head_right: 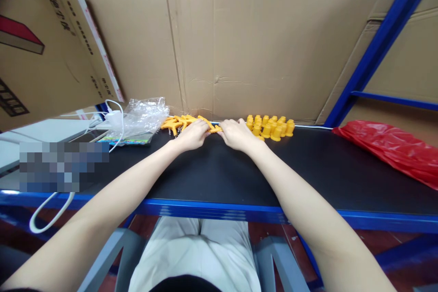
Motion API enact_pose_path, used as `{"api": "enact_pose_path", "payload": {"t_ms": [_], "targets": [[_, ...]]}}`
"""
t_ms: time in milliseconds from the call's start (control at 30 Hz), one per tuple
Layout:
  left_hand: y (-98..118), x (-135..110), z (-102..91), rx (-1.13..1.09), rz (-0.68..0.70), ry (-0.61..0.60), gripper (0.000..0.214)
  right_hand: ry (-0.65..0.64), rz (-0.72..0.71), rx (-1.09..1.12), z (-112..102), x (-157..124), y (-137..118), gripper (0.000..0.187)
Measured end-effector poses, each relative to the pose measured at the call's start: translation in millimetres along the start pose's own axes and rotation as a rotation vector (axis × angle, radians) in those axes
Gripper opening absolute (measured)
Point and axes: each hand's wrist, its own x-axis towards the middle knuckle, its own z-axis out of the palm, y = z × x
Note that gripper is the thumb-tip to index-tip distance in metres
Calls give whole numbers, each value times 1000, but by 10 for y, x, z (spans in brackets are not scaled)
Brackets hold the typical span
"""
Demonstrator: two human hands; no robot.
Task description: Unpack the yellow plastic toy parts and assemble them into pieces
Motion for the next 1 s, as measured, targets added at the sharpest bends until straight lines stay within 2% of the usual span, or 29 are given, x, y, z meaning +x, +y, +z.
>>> {"api": "enact_pose_path", "payload": {"t_ms": [100, 267, 467, 567, 733, 867, 1000], "targets": [[5, 9, 29, 9, 7, -19, 17, -42, -2, -22, 8, 8, -2, 20], [9, 19, 48, 34, 22, -27, 19, -8, -2, -74, -21, -15, 60, 13], [-218, -40, 60, 154, -43, 41, 17, 13, 191, -96, -62, -65, 322, 16], [-343, -69, 94, 206, -51, 86, 24, 23, 283, -76, -78, -75, 461, 18], [-389, -69, 162, 212, -10, 121, 26, 7, 349, -63, -99, -79, 530, 18], [-310, -48, 192, 240, -17, 65, 28, 8, 367, -56, -105, -86, 531, 19], [-251, -47, 199, 224, -37, -34, 33, 97, 439, -74, -144, -129, 636, 23]]}}
